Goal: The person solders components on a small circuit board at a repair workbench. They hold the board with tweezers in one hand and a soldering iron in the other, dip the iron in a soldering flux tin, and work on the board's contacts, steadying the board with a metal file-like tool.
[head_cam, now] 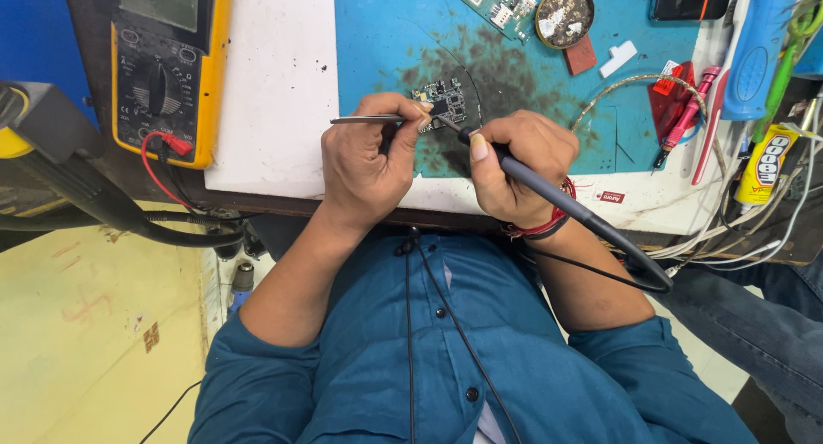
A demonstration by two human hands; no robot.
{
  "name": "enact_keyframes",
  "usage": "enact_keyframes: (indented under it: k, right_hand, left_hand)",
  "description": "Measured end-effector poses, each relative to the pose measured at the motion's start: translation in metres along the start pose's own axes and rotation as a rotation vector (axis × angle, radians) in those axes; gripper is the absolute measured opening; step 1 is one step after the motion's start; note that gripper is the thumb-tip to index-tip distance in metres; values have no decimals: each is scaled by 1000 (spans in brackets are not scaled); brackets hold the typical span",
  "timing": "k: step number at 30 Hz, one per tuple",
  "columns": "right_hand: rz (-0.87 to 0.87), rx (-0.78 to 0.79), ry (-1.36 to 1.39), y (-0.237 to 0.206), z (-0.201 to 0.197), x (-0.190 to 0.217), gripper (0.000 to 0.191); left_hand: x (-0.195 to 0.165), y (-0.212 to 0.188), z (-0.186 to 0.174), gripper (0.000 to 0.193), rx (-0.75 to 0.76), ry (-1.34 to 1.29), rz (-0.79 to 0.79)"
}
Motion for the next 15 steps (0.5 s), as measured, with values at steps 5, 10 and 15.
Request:
enact_keyframes:
  k: [5, 10, 15]
  right_hand:
    - [-1, -5, -4, 0, 0, 0, 11]
    - [-23, 13, 10, 1, 1, 0, 11]
    - [-18, -1, -5, 2, 0, 1, 11]
  left_hand:
    - [1, 0, 0, 10, -21, -19, -12]
    - [1, -1, 0, 10, -39, -9, -31]
    - [1, -1, 1, 10, -39, -6, -47]
Point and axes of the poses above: each hand's wrist, its own y-axis towards the middle knuckle, its own z-axis out of the palm, x = y × z, the point moved 4 cm from there along y, towards the middle knuckle, and after that the axes turned 2 degrees about -x, right-handed, at the moved point
